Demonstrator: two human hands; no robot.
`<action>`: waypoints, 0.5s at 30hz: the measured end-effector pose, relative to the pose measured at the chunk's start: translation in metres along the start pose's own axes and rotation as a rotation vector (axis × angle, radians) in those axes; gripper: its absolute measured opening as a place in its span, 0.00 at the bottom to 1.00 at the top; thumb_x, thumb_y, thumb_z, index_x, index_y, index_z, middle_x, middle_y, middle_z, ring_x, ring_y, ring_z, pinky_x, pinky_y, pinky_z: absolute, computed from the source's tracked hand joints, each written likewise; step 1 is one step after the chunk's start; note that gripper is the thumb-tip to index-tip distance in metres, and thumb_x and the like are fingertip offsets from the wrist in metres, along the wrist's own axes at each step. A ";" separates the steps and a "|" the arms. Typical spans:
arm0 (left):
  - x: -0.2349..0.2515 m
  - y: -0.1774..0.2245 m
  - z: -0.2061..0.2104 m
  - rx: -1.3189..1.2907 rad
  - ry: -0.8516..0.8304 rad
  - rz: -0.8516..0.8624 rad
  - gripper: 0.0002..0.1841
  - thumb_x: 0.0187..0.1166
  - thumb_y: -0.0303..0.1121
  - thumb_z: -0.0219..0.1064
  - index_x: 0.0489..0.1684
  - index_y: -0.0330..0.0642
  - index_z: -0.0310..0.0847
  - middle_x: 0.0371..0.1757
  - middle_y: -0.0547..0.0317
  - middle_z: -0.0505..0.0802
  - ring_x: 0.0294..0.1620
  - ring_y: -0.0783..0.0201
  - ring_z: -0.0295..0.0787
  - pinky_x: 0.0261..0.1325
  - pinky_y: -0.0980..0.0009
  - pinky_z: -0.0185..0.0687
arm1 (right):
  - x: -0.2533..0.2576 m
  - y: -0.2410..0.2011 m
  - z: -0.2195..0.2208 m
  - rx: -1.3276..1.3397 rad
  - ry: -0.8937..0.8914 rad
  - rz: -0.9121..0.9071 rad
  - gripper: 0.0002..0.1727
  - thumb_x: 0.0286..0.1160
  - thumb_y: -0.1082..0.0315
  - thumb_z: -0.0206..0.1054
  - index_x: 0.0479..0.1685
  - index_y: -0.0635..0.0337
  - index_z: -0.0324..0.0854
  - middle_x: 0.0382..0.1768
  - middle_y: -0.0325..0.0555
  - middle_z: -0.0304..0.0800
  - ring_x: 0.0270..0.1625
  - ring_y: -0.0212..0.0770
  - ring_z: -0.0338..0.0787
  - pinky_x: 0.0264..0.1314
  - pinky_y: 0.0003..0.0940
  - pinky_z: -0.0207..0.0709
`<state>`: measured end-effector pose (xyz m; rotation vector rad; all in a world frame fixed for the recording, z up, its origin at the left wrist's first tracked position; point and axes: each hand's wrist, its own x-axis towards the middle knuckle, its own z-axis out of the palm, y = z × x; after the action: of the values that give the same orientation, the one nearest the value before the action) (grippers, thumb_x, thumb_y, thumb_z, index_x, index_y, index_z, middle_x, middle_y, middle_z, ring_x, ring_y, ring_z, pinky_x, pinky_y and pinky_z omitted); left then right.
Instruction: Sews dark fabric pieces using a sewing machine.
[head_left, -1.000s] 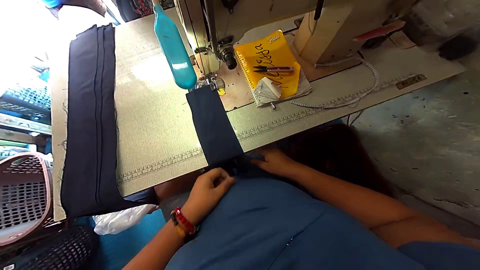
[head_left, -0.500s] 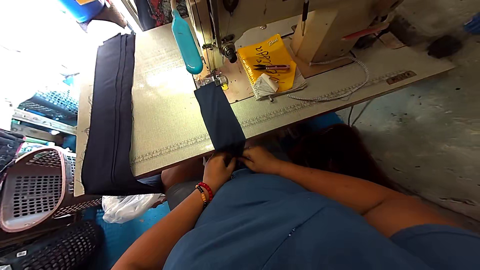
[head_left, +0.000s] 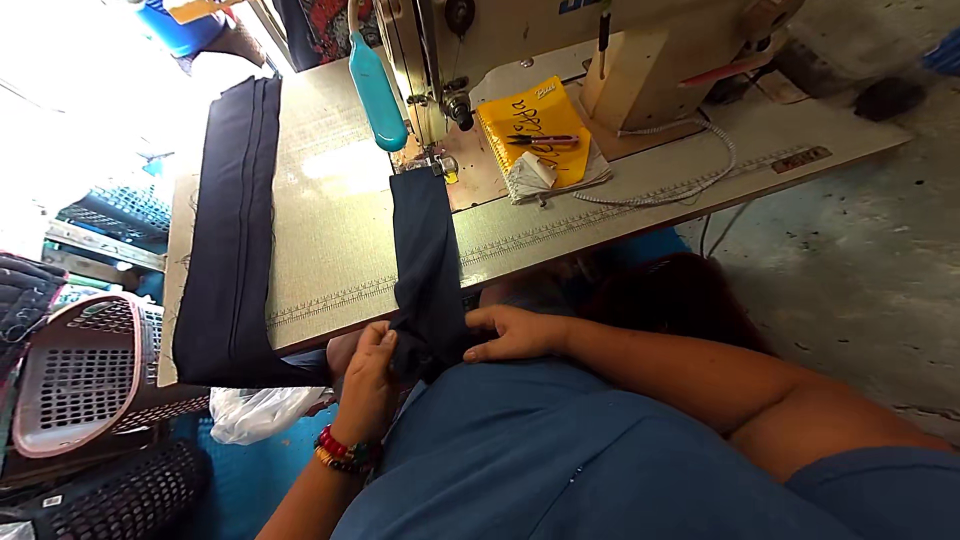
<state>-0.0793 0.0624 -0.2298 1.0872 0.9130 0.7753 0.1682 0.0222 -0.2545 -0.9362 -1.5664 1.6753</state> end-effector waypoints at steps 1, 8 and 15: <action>-0.001 0.007 -0.003 0.136 0.028 0.104 0.09 0.92 0.30 0.45 0.54 0.39 0.70 0.40 0.63 0.88 0.41 0.71 0.89 0.49 0.70 0.89 | 0.006 -0.009 0.002 -0.008 -0.019 0.002 0.12 0.77 0.68 0.69 0.51 0.68 0.80 0.44 0.39 0.88 0.48 0.19 0.85 0.56 0.19 0.78; -0.008 0.042 -0.018 0.580 0.145 0.316 0.08 0.92 0.34 0.51 0.46 0.43 0.73 0.34 0.71 0.84 0.35 0.82 0.83 0.43 0.81 0.83 | 0.030 -0.056 0.028 -0.298 -0.088 -0.132 0.17 0.78 0.62 0.69 0.44 0.74 0.85 0.44 0.56 0.90 0.51 0.37 0.88 0.58 0.33 0.78; -0.009 0.050 -0.019 0.297 -0.015 0.202 0.09 0.88 0.38 0.61 0.59 0.52 0.70 0.33 0.72 0.90 0.34 0.78 0.90 0.43 0.77 0.89 | 0.038 -0.065 0.042 -0.430 -0.175 -0.178 0.18 0.79 0.61 0.68 0.38 0.75 0.84 0.37 0.59 0.88 0.45 0.44 0.87 0.50 0.39 0.76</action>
<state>-0.1039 0.0762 -0.1837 1.4611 0.9343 0.8119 0.1123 0.0368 -0.1910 -0.8393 -2.1164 1.3508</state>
